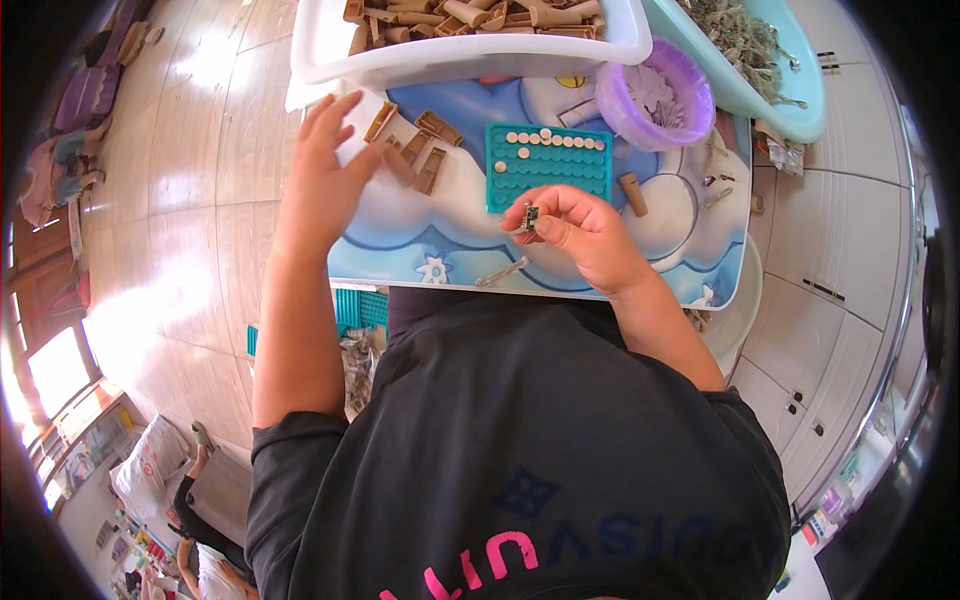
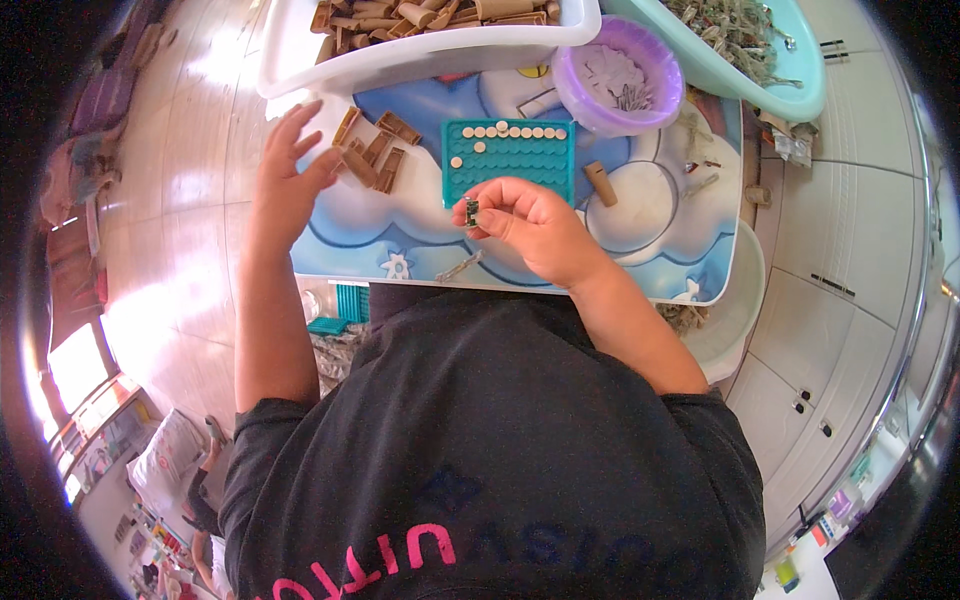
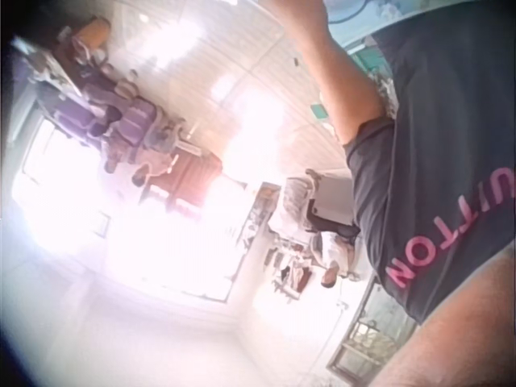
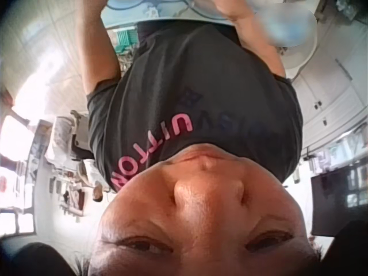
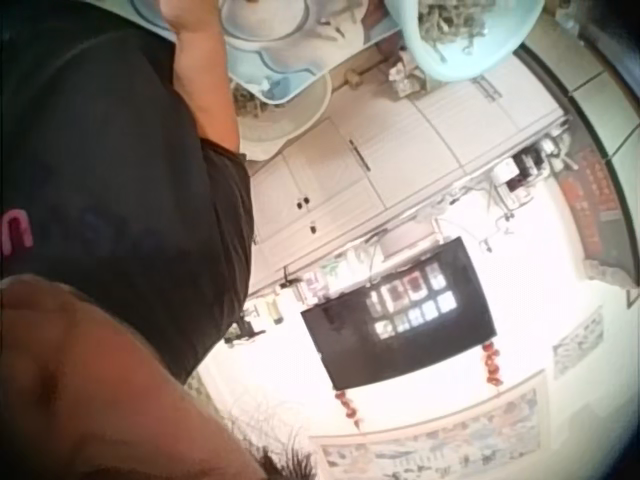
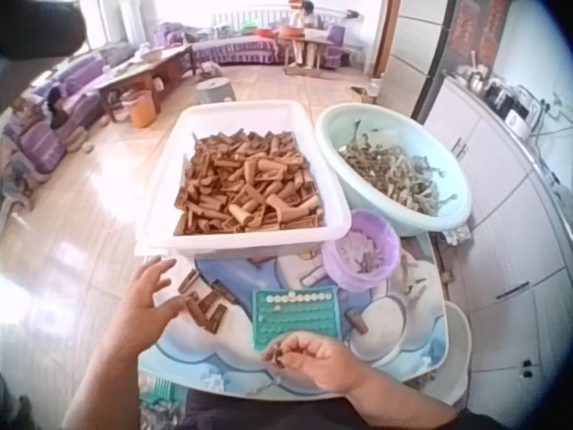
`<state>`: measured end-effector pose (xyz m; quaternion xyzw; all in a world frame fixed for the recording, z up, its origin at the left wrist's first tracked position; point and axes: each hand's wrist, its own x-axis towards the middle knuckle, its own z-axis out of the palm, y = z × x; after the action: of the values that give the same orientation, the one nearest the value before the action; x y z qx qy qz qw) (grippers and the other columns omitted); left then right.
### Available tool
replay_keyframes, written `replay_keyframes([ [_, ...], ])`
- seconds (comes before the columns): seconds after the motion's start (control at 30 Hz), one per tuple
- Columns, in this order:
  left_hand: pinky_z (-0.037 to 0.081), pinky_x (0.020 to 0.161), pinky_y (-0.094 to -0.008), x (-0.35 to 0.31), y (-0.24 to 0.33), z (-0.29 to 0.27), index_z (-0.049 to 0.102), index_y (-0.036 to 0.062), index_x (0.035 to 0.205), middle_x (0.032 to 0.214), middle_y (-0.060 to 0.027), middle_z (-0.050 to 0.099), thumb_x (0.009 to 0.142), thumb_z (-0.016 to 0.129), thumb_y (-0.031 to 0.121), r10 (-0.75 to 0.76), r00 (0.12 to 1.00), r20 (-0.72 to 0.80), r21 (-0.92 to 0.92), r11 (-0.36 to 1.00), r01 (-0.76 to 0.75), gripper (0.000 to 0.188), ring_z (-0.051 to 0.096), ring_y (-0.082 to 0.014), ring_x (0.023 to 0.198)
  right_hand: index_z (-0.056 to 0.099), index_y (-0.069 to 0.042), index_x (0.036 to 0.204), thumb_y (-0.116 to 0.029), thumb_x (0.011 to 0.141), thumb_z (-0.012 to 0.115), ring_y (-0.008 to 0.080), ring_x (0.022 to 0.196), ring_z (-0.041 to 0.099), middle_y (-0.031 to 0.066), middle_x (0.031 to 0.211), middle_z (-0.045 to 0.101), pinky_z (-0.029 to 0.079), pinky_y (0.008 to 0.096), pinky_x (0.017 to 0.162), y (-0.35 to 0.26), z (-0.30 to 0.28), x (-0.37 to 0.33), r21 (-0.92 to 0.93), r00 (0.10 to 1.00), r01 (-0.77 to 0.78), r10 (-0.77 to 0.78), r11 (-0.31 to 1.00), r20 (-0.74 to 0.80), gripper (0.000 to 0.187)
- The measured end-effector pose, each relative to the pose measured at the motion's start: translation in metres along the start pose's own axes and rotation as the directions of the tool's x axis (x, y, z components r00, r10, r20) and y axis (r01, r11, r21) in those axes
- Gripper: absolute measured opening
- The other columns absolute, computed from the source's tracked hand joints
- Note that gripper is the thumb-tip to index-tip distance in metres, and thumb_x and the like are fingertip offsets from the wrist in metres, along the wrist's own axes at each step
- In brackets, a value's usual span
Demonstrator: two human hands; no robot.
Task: The person assembles small electronic components by taking wires, parts, and caps from containers and inserting them into plastic casings by hand.
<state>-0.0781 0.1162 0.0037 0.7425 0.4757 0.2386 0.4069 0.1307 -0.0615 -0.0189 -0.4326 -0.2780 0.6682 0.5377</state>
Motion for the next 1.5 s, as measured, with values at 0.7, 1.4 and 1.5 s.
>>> replay_keyframes([
  [0.7,0.048,0.058,-0.0300,-0.036,0.003,0.023,0.063,0.0071,0.100,0.070,-0.0081,0.063,0.080,0.066,0.024,-0.134,0.982,-0.136,0.140,0.978,0.153,0.026,0.061,-0.0204,0.060,0.056,-0.001,0.098,-0.010,0.091,0.054,0.0126,0.092,0.056,0.0068,0.102,0.060,0.045,0.0261,0.080,0.013,0.010,-0.004,0.042,0.998,0.012,-0.014,0.999,0.055,0.012],
  [1.4,0.049,0.071,-0.0230,-0.086,0.021,0.060,0.049,0.0013,0.120,0.094,-0.0107,0.063,0.089,0.056,0.007,-0.046,0.908,0.417,-0.619,0.717,0.320,0.032,0.061,-0.0134,0.078,0.057,-0.002,0.092,-0.014,0.090,0.057,0.0084,0.082,0.054,0.0009,0.087,0.059,0.045,0.0229,0.079,0.018,0.017,-0.004,0.044,0.998,-0.049,0.047,0.998,0.038,0.012],
  [1.5,0.049,0.072,-0.0243,-0.080,0.009,0.061,0.048,0.0017,0.123,0.098,-0.0105,0.063,0.088,0.059,0.009,-0.013,0.881,0.473,-0.661,0.656,0.365,0.038,0.061,-0.0134,0.084,0.058,-0.002,0.092,-0.012,0.089,0.058,0.0081,0.079,0.055,0.0006,0.086,0.059,0.045,0.0224,0.076,0.014,0.023,-0.008,-0.001,0.998,0.005,-0.005,1.000,-0.070,0.011],
])
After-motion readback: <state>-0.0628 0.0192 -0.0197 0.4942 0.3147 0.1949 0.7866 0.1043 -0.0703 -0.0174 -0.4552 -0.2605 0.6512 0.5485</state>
